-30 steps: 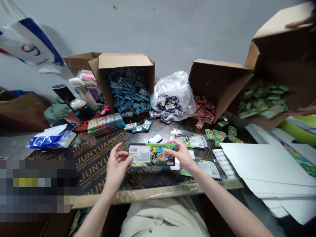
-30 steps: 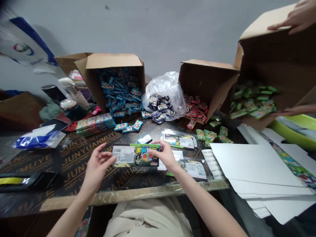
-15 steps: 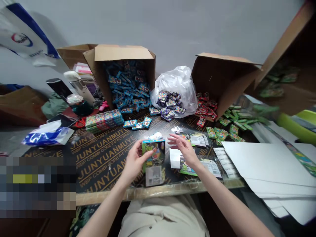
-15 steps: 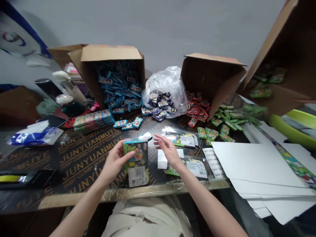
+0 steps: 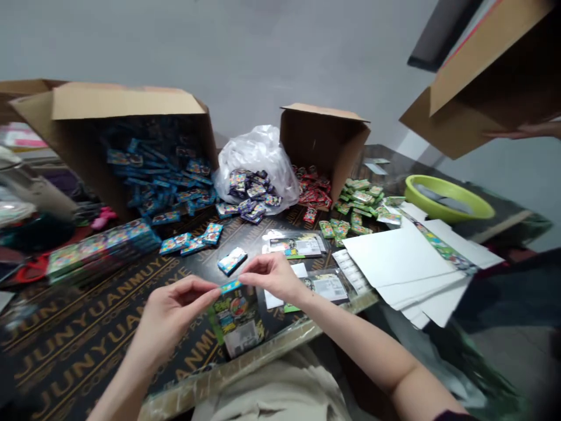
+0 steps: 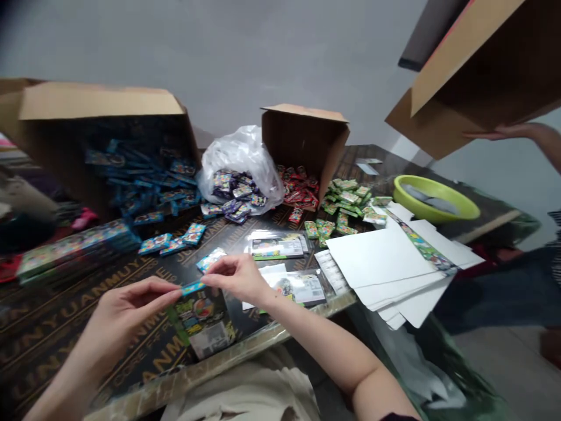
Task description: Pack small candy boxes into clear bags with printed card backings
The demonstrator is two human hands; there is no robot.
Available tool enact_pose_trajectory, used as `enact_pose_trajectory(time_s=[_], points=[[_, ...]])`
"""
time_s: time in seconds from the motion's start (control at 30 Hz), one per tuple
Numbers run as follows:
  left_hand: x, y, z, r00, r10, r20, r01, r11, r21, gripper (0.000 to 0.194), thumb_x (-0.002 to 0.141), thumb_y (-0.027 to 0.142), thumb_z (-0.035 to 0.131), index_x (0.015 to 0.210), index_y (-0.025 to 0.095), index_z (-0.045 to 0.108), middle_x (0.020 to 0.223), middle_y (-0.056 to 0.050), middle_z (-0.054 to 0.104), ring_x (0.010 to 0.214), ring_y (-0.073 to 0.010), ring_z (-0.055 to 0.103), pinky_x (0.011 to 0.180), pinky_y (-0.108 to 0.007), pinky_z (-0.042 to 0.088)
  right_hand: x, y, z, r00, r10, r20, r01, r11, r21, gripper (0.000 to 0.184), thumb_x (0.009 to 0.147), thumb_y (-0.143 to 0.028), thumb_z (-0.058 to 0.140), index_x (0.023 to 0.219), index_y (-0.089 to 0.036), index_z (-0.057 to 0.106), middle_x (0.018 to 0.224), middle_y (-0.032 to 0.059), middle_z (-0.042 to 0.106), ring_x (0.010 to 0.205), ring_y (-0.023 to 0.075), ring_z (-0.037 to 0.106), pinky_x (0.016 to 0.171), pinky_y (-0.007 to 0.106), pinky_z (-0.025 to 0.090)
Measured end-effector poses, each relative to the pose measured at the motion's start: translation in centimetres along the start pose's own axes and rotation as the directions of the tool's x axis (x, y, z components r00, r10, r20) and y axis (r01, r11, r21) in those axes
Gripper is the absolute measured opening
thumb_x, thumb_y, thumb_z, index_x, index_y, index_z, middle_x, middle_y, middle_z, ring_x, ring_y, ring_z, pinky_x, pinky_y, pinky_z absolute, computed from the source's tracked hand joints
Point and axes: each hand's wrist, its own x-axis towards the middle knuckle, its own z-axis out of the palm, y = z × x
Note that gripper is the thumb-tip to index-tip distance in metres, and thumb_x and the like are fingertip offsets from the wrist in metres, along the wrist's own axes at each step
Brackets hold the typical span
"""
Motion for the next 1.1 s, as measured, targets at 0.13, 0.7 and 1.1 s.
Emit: enact_pose_trajectory(time_s=[0.13, 0.7, 1.1], points=[[0.3, 0.4, 0.2, 0.990, 0.131, 0.050, -0.137, 0.981, 0.138, 0.024, 0.065, 0.044, 0.065, 0.063, 0.020, 0.068, 0.058, -0.002, 0.066, 0.053, -0.0167, 0.061, 0.048, -0.021, 0.047, 0.3, -0.2, -0.8, 0.998, -0.018, 0.066, 0.016, 1.000, 0.018, 0.026, 0.059, -0.037, 0.074, 0.068, -0.013, 0.066, 0.060, -0.0005, 0.061, 0.053, 0.0097, 0.054, 0.055, 0.023, 0.045], [-2.5, -1.5, 3.5, 0.804, 0.586, 0.101, -0.575, 0.721, 0.386, 0.023, 0.079, 0.014, 0.053, 0.098, 0.024, 0.062, 0.091, -0.005, 0.061, 0.076, -0.0132, 0.061, 0.064, -0.020, 0.048, -2.4, 1.3, -9.0, 0.964, -0.262, 0.042, 0.202, 0.621, -0.757, 0.025, 0.079, -0.027, 0.059, 0.103, -0.023, 0.063, 0.109, 0.0067, 0.062, 0.105, 0.0195, 0.053, 0.092, 0.037, 0.037], [-2.4, -1.1, 4.1, 0.845, 0.534, -0.030, -0.496, 0.805, 0.326, 0.016, 0.081, 0.014, 0.050, 0.089, 0.019, 0.063, 0.086, -0.006, 0.059, 0.076, -0.0135, 0.059, 0.066, -0.023, 0.047, 0.5, 9.7, -15.1, 0.999, -0.005, -0.041, -0.031, 0.570, -0.821, 0.010, 0.062, -0.024, 0.069, 0.066, -0.015, 0.066, 0.062, 0.0006, 0.061, 0.060, 0.0133, 0.051, 0.059, 0.025, 0.037]])
